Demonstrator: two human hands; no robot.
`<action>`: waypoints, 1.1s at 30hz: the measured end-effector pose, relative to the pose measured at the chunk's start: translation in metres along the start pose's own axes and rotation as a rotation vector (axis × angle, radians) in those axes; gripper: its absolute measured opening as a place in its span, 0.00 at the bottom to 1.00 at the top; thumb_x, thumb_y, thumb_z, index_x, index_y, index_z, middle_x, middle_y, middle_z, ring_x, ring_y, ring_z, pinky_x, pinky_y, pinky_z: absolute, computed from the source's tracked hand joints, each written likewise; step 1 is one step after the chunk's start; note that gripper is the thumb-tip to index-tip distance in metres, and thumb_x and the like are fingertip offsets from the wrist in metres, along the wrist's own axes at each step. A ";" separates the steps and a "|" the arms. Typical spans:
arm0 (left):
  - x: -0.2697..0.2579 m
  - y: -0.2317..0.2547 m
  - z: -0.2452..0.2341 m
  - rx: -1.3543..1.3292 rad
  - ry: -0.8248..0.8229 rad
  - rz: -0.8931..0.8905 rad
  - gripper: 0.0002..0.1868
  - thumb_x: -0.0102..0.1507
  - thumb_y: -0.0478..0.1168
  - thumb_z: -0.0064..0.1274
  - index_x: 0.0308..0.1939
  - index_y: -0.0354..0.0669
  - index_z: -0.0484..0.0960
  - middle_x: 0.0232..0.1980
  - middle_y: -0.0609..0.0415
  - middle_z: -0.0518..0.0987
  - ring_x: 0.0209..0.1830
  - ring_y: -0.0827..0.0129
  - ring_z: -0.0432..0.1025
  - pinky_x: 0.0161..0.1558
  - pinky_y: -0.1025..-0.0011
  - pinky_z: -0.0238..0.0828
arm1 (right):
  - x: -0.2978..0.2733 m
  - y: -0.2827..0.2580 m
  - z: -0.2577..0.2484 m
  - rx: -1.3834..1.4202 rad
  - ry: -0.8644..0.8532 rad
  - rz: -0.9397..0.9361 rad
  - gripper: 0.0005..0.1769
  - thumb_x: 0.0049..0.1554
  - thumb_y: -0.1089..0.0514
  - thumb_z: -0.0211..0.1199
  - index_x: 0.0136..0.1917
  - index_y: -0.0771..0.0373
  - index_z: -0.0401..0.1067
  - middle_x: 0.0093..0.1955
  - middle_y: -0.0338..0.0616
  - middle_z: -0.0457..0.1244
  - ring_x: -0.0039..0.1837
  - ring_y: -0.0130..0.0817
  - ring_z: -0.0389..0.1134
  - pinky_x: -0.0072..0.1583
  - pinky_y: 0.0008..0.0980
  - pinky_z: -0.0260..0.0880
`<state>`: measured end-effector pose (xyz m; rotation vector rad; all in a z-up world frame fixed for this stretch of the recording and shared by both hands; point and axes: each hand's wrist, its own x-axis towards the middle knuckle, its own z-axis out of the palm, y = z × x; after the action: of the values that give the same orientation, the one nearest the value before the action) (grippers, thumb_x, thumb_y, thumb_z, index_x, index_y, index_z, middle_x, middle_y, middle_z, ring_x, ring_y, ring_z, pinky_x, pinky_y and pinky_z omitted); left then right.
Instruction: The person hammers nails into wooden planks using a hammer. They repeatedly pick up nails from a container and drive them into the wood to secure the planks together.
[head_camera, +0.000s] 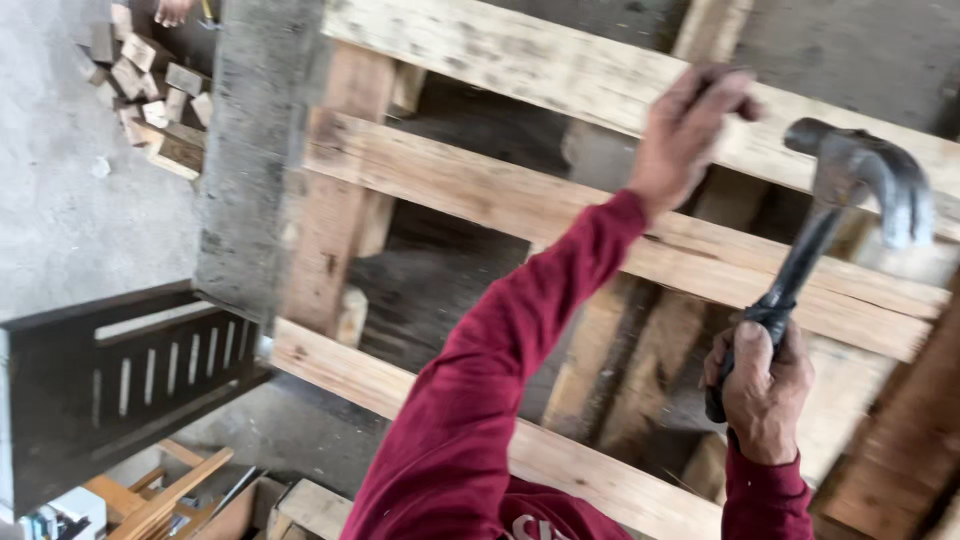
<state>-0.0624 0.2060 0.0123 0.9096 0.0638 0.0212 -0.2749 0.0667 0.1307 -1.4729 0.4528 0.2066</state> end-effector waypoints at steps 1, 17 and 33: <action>0.001 0.031 -0.030 -0.034 0.012 0.015 0.12 0.72 0.45 0.55 0.49 0.38 0.78 0.41 0.56 0.83 0.25 0.84 0.60 0.23 0.81 0.56 | 0.004 -0.001 0.022 -0.005 -0.013 0.037 0.13 0.69 0.51 0.57 0.56 0.64 0.63 0.36 0.40 0.58 0.33 0.27 0.59 0.34 0.29 0.62; 0.105 0.278 -0.363 1.141 0.343 0.383 0.09 0.66 0.46 0.60 0.47 0.50 0.87 0.36 0.64 0.86 0.30 0.83 0.78 0.30 0.78 0.77 | 0.051 -0.006 0.275 -0.451 -0.177 0.351 0.15 0.64 0.50 0.55 0.54 0.65 0.62 0.31 0.39 0.57 0.27 0.27 0.59 0.28 0.31 0.62; 0.096 0.307 -0.335 1.039 0.360 0.338 0.09 0.68 0.35 0.60 0.52 0.43 0.85 0.43 0.54 0.84 0.39 0.71 0.80 0.43 0.74 0.76 | 0.118 -0.010 0.341 -0.785 -0.468 0.084 0.22 0.63 0.43 0.48 0.54 0.65 0.63 0.28 0.38 0.62 0.24 0.24 0.63 0.27 0.30 0.66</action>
<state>0.0141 0.6632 0.0450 1.9401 0.2707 0.5049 -0.1075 0.3853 0.1017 -2.0874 0.0339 0.8480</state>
